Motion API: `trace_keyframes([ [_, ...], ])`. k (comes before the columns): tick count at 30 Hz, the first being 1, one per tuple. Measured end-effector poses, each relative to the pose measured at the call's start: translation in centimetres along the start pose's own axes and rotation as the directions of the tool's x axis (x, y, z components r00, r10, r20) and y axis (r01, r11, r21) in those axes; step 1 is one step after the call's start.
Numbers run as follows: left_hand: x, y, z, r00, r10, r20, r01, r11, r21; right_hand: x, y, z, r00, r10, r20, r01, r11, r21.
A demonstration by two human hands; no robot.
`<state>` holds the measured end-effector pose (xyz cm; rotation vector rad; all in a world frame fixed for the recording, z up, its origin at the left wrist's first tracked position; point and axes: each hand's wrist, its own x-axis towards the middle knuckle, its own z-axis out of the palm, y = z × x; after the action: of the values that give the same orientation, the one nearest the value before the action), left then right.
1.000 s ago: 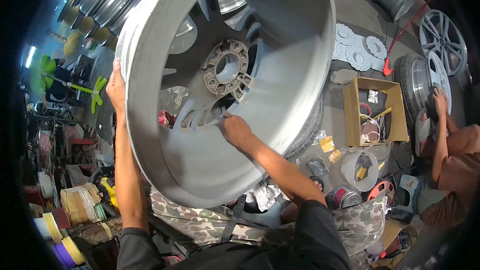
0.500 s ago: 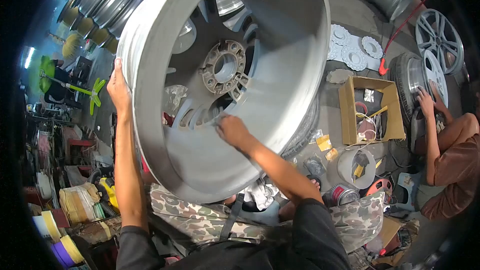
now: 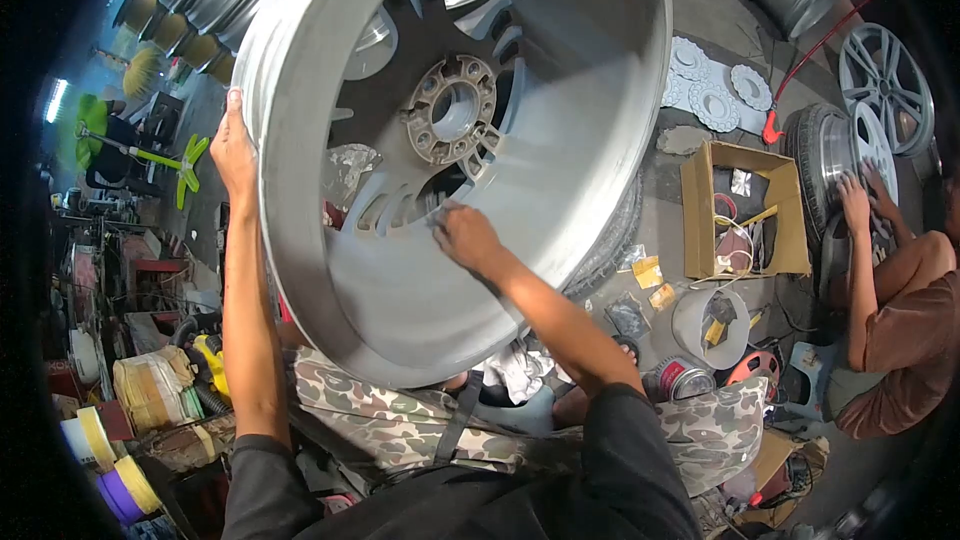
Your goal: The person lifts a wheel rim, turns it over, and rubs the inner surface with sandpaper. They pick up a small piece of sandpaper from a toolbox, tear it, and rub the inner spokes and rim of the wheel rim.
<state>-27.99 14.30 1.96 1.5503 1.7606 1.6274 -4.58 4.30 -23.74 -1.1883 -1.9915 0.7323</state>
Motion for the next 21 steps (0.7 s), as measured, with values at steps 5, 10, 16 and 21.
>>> trace_keyframes([
  [5, 0.4, -0.6, 0.4, 0.999, 0.021, -0.048, -0.022, 0.999, -0.026, 0.7, 0.4, 0.7, 0.985, 0.156, 0.068, -0.149, 0.984, -0.094],
  [10, 0.2, -0.3, 0.4, 0.999, 0.007, -0.048, -0.007, 1.000, -0.003, 1.4, 2.0, -0.1, 0.946, 0.302, 0.116, -0.279, 0.944, -0.178],
  [16, 0.2, -1.0, 0.0, 0.999, -0.048, 0.012, 0.048, 0.999, -0.014, 0.9, 1.1, 0.4, 1.000, 0.006, 0.030, -0.003, 0.995, -0.096],
  [21, 0.1, -0.6, 0.7, 0.994, 0.045, -0.100, -0.046, 0.999, -0.011, 1.3, 0.7, 0.8, 0.991, 0.115, 0.074, -0.104, 0.984, -0.144],
])
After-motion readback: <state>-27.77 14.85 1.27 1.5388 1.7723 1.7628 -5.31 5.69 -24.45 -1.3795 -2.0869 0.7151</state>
